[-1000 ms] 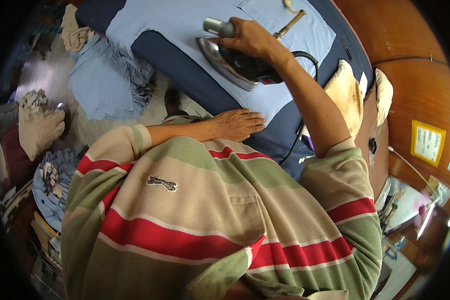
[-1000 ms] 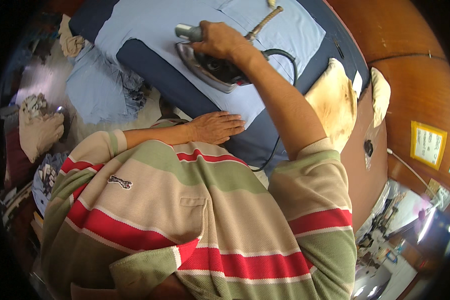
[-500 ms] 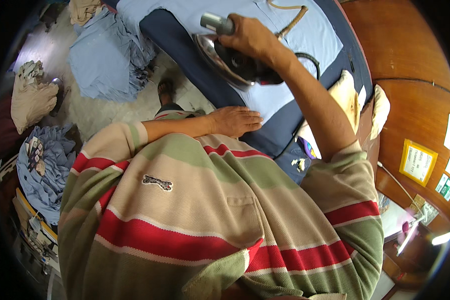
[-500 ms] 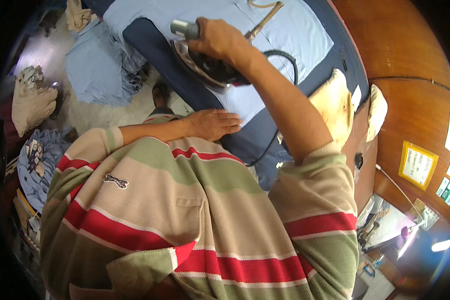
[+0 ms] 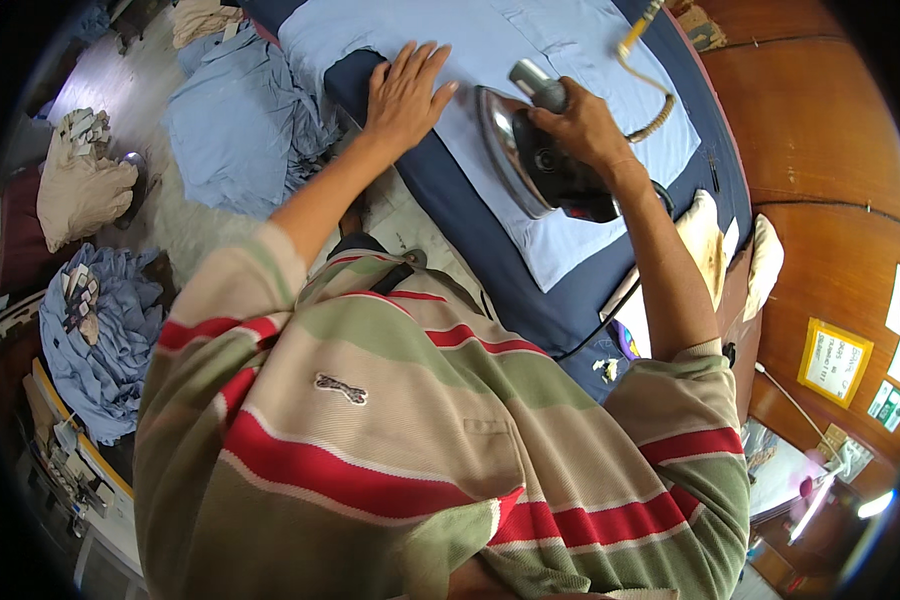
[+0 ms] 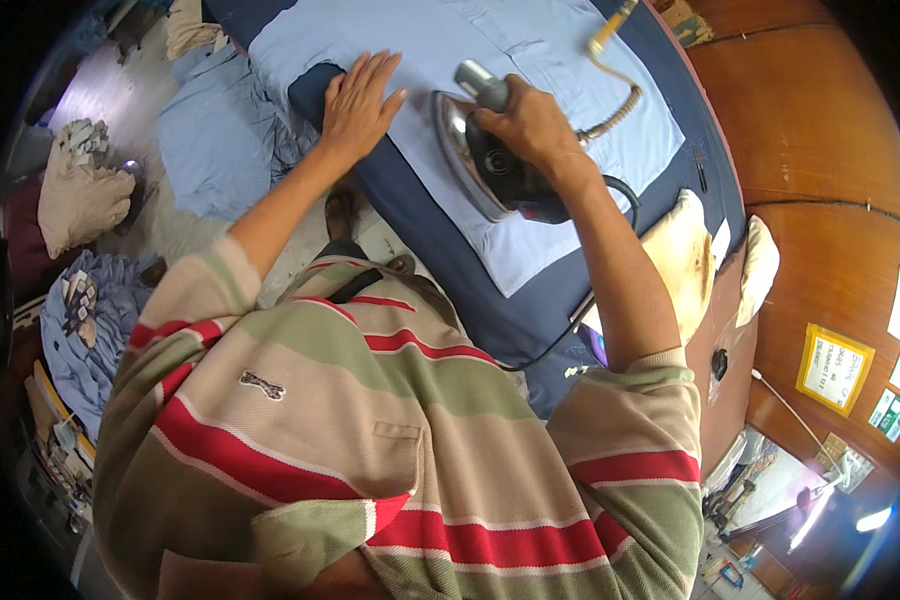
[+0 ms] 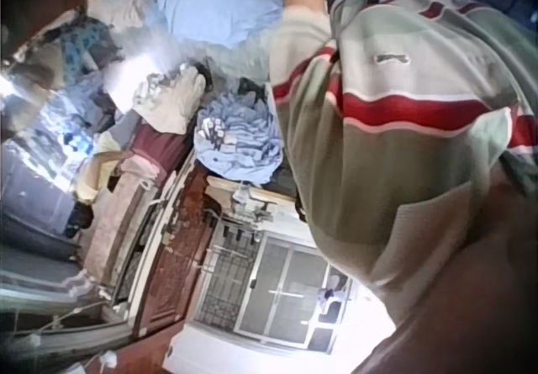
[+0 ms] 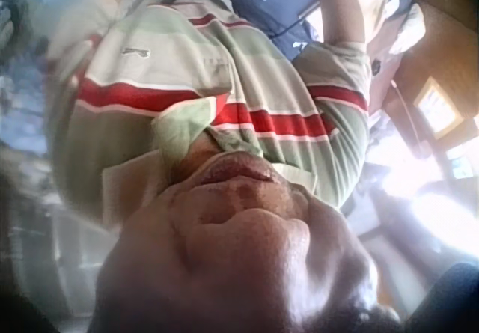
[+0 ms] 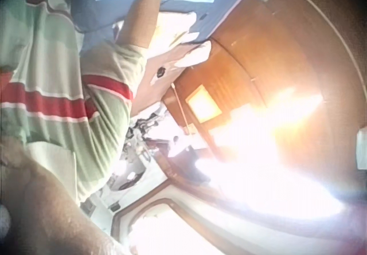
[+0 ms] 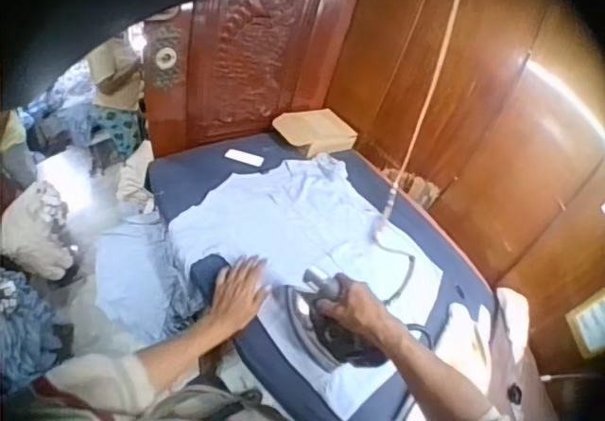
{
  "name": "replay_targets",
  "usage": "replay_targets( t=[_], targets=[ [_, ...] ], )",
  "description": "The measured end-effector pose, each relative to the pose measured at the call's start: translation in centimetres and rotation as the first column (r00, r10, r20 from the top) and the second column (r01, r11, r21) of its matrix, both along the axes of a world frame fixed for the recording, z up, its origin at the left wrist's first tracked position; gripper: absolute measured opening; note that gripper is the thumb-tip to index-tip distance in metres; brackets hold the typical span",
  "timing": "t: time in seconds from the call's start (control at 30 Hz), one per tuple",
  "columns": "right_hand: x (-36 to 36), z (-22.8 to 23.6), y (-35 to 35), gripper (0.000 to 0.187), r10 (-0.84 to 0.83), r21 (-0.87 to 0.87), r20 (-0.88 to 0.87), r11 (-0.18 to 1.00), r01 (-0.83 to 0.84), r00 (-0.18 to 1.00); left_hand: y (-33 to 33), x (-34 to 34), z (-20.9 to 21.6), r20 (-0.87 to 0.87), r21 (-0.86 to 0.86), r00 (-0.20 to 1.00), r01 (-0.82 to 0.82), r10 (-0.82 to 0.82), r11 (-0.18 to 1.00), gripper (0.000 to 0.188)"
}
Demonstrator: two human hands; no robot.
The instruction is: The person irons a blue shirt on an ironing board using an iron. They spread the fabric flat by hand and move the iron across the sleeves and body of the shirt several times.
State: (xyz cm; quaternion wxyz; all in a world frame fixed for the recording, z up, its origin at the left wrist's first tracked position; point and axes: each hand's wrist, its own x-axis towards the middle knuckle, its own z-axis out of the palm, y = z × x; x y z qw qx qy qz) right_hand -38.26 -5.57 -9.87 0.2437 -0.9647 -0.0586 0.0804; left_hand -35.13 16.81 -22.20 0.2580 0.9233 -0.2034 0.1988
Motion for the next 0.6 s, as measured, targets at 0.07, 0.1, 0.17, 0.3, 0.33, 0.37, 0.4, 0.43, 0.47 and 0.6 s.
replay_targets(
  t=[0.07, 0.1, 0.17, 0.3, 0.33, 0.37, 0.4, 0.43, 0.47, 0.6],
  targets=[
    [0.9, 0.3, -0.4, 0.044, -0.025, -0.014, -0.012, 1.000, 0.025, 1.000, 1.5, 2.2, -1.5, -0.118, 0.232, 0.988, -0.069, 0.098, 0.970, 0.052],
    [1.4, 0.4, -0.4, 0.044, -0.039, -0.023, -0.019, 0.999, 0.039, 0.999, 2.2, 2.5, -2.3, -0.171, 0.345, 0.973, -0.087, 0.153, 0.935, 0.054],
    [2.2, 0.6, -0.7, 0.043, -0.090, -0.022, -0.072, 0.996, 0.088, 0.993, 2.6, 2.4, -2.3, -0.211, 0.387, 0.965, -0.066, 0.158, 0.920, 0.056],
    [3.4, -0.2, -1.1, 0.044, -0.047, -0.011, -0.077, 0.999, 0.047, 0.996, 3.0, 2.3, -2.2, -0.201, 0.410, 0.967, -0.059, 0.153, 0.910, 0.055],
    [3.4, -0.3, -0.3, 0.044, -0.032, -0.008, -0.092, 0.999, 0.031, 0.995, 3.3, 2.2, -2.1, -0.201, 0.418, 0.966, -0.063, 0.160, 0.906, 0.055],
    [3.2, -0.5, 0.7, 0.045, 0.013, -0.038, -0.089, 0.999, -0.016, 0.996, 3.8, 2.5, -2.3, -0.186, 0.423, 0.969, -0.073, 0.165, 0.903, 0.054],
    [2.7, -0.7, 1.7, 0.052, 0.058, -0.022, -0.072, 0.998, -0.060, 0.996, 4.5, 3.0, -2.5, -0.171, 0.428, 0.971, -0.082, 0.170, 0.900, 0.053],
    [2.4, -0.8, 3.5, 0.055, 0.075, -0.014, -0.086, 0.997, -0.076, 0.994, 5.3, 3.3, -3.0, -0.157, 0.433, 0.972, -0.093, 0.177, 0.897, 0.052],
    [2.1, -0.4, 5.3, 0.053, 0.110, -0.051, -0.070, 0.992, -0.113, 0.992, 5.8, 3.6, -3.6, -0.124, 0.382, 0.980, -0.095, 0.153, 0.919, 0.051],
    [3.1, -1.2, 8.4, 0.049, 0.135, -0.046, -0.001, 0.990, -0.135, 0.991, 6.1, 4.6, -4.8, -0.049, 0.202, 0.996, -0.067, 0.078, 0.977, 0.049]
  ],
)
